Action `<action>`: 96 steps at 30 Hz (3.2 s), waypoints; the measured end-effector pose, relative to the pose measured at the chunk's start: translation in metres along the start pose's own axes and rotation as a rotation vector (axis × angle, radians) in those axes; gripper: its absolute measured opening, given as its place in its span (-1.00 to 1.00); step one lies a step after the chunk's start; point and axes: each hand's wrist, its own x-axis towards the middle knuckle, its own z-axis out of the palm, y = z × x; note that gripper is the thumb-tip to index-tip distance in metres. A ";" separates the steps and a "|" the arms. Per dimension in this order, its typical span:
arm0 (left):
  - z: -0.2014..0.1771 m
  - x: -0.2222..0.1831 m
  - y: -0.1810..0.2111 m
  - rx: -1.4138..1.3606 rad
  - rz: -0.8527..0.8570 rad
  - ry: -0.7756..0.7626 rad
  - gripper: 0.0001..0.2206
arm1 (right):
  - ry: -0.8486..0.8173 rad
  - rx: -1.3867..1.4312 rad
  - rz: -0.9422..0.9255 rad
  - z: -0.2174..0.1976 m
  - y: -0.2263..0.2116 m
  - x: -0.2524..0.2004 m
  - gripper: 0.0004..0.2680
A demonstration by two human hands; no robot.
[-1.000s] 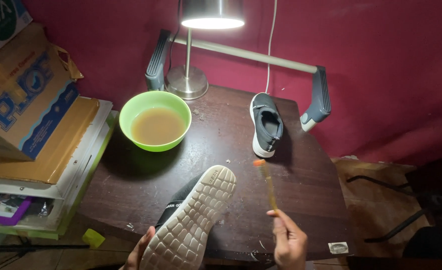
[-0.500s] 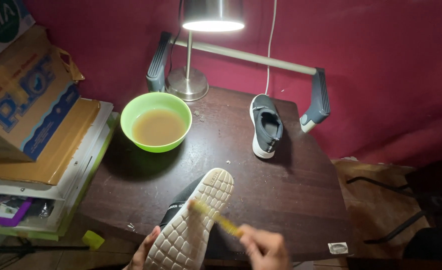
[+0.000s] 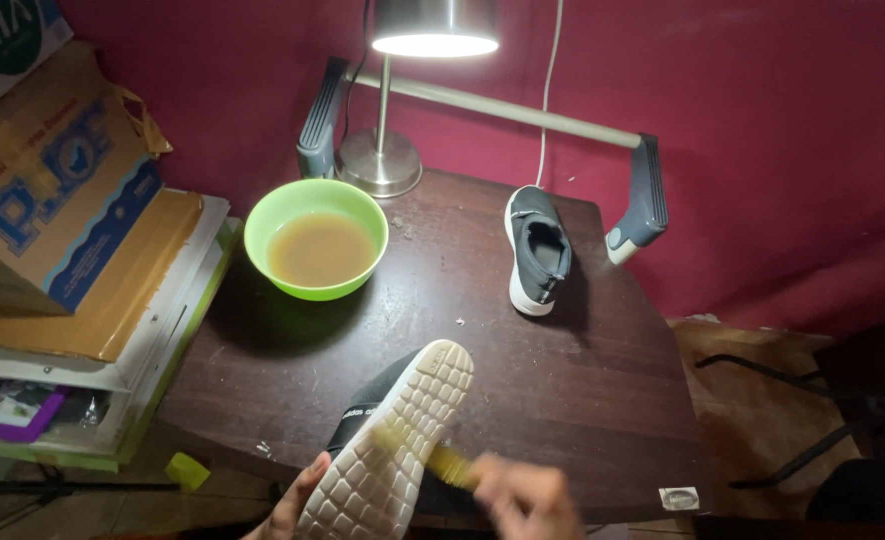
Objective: The person is cleaning a black sneaker by scrubbing the sole and upper with a toothbrush dipped in a bowl of soapy water.
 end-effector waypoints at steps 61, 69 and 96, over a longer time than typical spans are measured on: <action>0.049 -0.034 0.016 0.327 -0.104 -0.133 -0.13 | 0.501 -0.157 0.353 0.032 0.023 -0.025 -0.84; 0.052 -0.037 0.017 0.373 -0.069 -0.097 -0.15 | 0.563 -0.115 0.096 0.067 0.020 -0.038 -0.81; 0.046 -0.029 0.014 0.376 -0.073 -0.060 -0.12 | 0.553 -0.112 0.299 0.068 0.038 -0.037 -0.81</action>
